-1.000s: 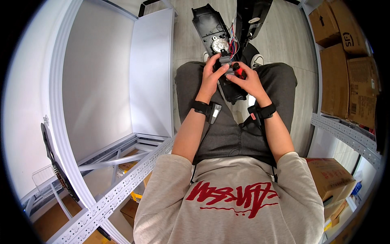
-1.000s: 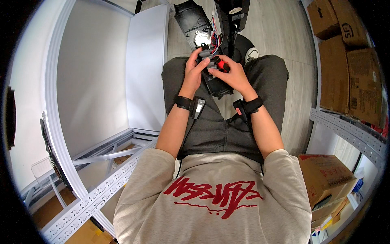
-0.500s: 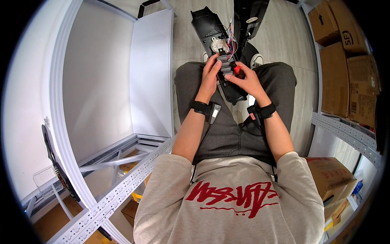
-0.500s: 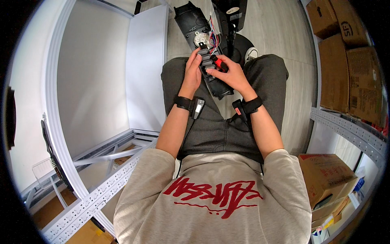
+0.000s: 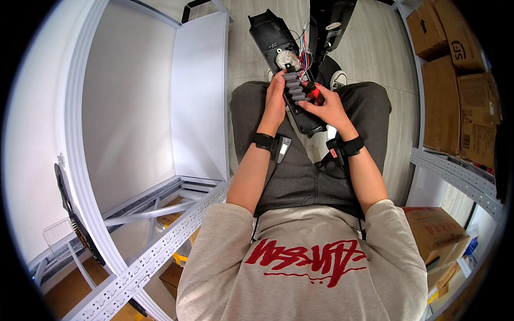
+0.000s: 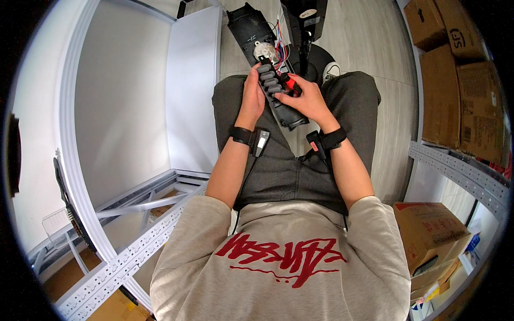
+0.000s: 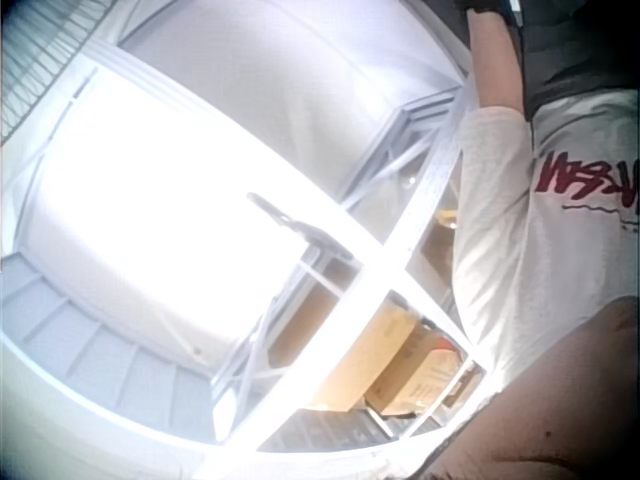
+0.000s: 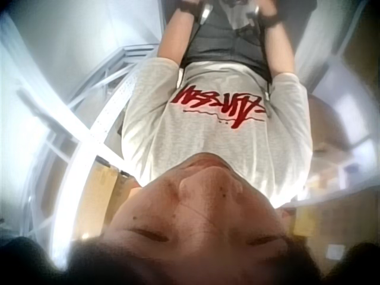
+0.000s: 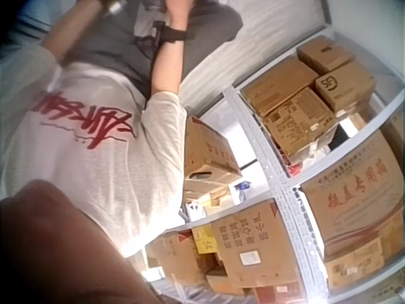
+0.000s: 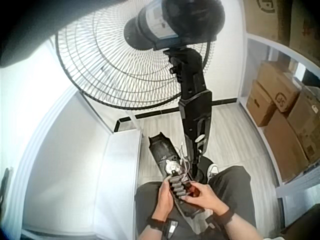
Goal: The person sits on the floor and uses a screwdriver to adjust and tighten wires inside the base of a standing fan. They manipulate several colored wires and components within the fan's housing, then reassemble the base and lift the fan upright.
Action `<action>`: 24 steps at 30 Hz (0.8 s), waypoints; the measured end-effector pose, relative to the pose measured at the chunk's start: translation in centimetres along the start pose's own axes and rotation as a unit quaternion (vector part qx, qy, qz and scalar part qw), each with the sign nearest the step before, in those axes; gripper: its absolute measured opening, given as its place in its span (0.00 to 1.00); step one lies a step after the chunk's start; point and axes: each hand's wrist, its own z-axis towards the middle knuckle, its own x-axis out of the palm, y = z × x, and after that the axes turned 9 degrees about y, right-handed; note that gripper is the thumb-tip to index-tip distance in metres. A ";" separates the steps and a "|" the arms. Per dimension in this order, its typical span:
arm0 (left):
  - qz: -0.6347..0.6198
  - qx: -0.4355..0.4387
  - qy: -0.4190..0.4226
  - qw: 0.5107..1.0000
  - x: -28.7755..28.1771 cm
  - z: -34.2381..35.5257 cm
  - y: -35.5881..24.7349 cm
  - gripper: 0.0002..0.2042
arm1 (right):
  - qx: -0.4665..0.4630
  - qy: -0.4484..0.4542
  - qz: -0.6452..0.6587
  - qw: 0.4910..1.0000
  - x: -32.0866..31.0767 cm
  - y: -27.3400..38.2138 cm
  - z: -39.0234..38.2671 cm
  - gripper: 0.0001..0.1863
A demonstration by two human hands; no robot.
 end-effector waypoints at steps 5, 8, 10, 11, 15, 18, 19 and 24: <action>0.001 0.003 -0.003 1.000 0.6 0.3 -0.8 0.24 | -0.031 0.002 0.100 0.995 0.0 0.1 -0.2 0.34; 0.051 0.020 -0.021 0.998 2.4 0.2 -2.3 0.20 | -0.016 -0.010 0.195 0.981 -0.4 0.3 -0.3 0.30; 0.067 0.006 -0.039 0.997 2.8 0.2 -2.7 0.18 | 0.003 0.009 0.275 0.961 -1.1 0.3 -0.3 0.27; 0.075 0.000 -0.048 0.996 2.8 0.1 -2.9 0.17 | 0.012 0.018 0.315 0.949 -1.3 0.4 -0.3 0.25; 0.037 -0.019 -0.067 0.997 2.1 0.0 -2.7 0.21 | 0.000 0.001 0.381 0.925 -1.7 0.3 -0.3 0.22; 0.046 0.005 -0.073 0.996 2.0 0.2 -2.5 0.28 | -0.004 -0.015 0.408 0.913 -1.7 -0.1 -0.3 0.22; 0.049 0.012 -0.075 0.996 2.1 0.2 -2.6 0.31 | -0.007 -0.018 0.421 0.907 -1.8 -0.2 -0.3 0.22; 0.045 0.038 -0.091 0.994 2.7 0.1 -3.1 0.39 | -0.010 -0.016 0.440 0.898 -2.1 -0.5 -0.3 0.22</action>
